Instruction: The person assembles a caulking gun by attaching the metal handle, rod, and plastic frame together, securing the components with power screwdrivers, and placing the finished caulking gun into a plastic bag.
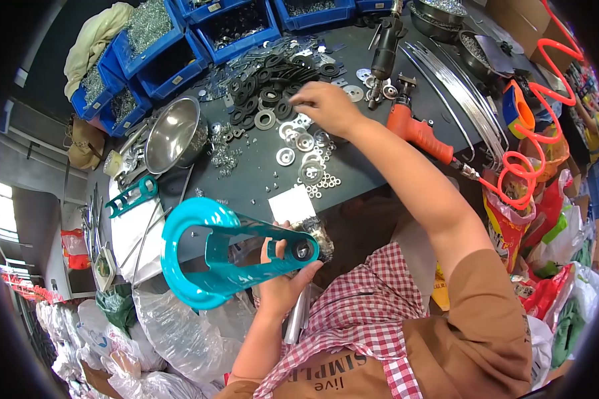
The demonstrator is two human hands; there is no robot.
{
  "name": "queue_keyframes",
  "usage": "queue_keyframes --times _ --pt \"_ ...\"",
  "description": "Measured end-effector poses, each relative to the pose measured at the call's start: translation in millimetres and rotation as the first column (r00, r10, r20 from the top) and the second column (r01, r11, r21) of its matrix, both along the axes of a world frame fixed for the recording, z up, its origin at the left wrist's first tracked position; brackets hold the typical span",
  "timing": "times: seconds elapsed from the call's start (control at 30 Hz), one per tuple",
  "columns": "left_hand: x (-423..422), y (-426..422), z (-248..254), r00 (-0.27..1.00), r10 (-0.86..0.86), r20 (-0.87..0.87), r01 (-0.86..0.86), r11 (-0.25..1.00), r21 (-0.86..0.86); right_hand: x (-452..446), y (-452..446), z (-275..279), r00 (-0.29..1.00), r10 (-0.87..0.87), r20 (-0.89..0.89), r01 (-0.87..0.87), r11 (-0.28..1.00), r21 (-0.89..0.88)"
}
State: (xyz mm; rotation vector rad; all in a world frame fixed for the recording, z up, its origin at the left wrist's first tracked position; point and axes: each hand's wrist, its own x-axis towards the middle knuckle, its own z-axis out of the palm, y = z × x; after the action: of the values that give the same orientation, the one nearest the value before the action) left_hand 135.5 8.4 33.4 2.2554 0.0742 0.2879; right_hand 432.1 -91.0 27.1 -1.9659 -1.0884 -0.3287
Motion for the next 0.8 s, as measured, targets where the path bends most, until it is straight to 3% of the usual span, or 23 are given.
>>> queue_keyframes --times 0.07,0.1,0.17,0.2,0.27,0.33,0.37,0.4,0.47,0.57,0.67,0.7,0.73,0.77,0.8 --pt "-0.2 -1.2 -0.4 0.999 0.027 -0.02 -0.028 0.998 -0.058 17.7 28.1 -5.7 0.972 -0.125 0.197 0.122 0.992 0.031" --pt "-0.7 0.0 -3.4 1.0 0.014 -0.003 -0.014 0.997 -0.073 23.2 39.6 -4.7 0.972 -0.121 0.202 0.117 0.993 0.035" --pt "-0.2 -0.9 -2.5 0.999 0.035 -0.008 -0.036 0.995 -0.091 31.4 56.7 -4.0 0.911 -0.36 0.2 0.351 0.933 0.076" --pt "-0.1 -0.8 -3.1 0.999 0.042 -0.008 -0.042 0.995 -0.088 38.9 60.4 -7.0 0.914 -0.354 0.199 0.345 0.935 0.079" --pt "-0.7 0.4 -4.2 1.0 0.024 0.005 -0.023 0.999 -0.027 54.4 64.3 -11.1 0.944 -0.318 0.088 0.329 0.926 -0.185" --pt "0.0 2.0 -1.7 1.0 -0.006 0.028 0.004 0.999 0.043 54.2 60.2 0.8 0.943 -0.332 0.03 0.333 0.937 -0.108" --pt "1.0 1.1 -1.8 0.998 -0.031 0.054 0.025 0.994 0.11 52.7 53.3 5.4 0.966 -0.256 0.026 0.257 0.965 -0.052" --pt "0.8 0.1 -3.3 0.998 -0.023 0.058 0.017 0.995 0.1 51.0 48.2 7.6 0.984 -0.177 0.023 0.177 0.984 0.002" --pt "-2.9 -0.1 -4.5 0.998 0.012 -0.063 -0.022 0.985 -0.171 45.9 46.1 5.0 0.988 -0.137 0.067 0.139 0.99 -0.021" --pt "-1.6 -2.4 1.8 0.996 0.014 -0.086 -0.027 0.987 -0.16 53.6 59.0 -5.1 0.964 -0.196 0.182 0.241 0.932 -0.271" --pt "-4.9 -6.3 -0.2 0.991 0.053 -0.119 -0.083 0.962 -0.261 63.5 67.6 -7.9 0.957 -0.264 0.12 0.281 0.947 -0.157" --pt "-5.3 -6.6 -1.8 0.988 0.088 -0.129 -0.128 0.932 -0.339 60.5 67.5 -6.1 0.955 -0.275 0.108 0.271 0.961 0.05" --pt "-4.7 -6.7 -2.5 0.988 0.095 -0.12 -0.131 0.93 -0.345 49.7 63.6 7.1 0.956 -0.268 0.118 0.264 0.963 0.048" --pt "-5.3 -7.4 -3.5 0.989 0.098 -0.114 -0.136 0.911 -0.389 37.7 56.1 18.7 0.937 -0.108 -0.331 0.17 0.972 0.164" --pt "-6.5 -8.0 -4.6 0.989 0.1 -0.113 -0.14 0.891 -0.431 20.4 45.8 32.7 0.712 0.117 -0.692 0.137 0.944 0.301"
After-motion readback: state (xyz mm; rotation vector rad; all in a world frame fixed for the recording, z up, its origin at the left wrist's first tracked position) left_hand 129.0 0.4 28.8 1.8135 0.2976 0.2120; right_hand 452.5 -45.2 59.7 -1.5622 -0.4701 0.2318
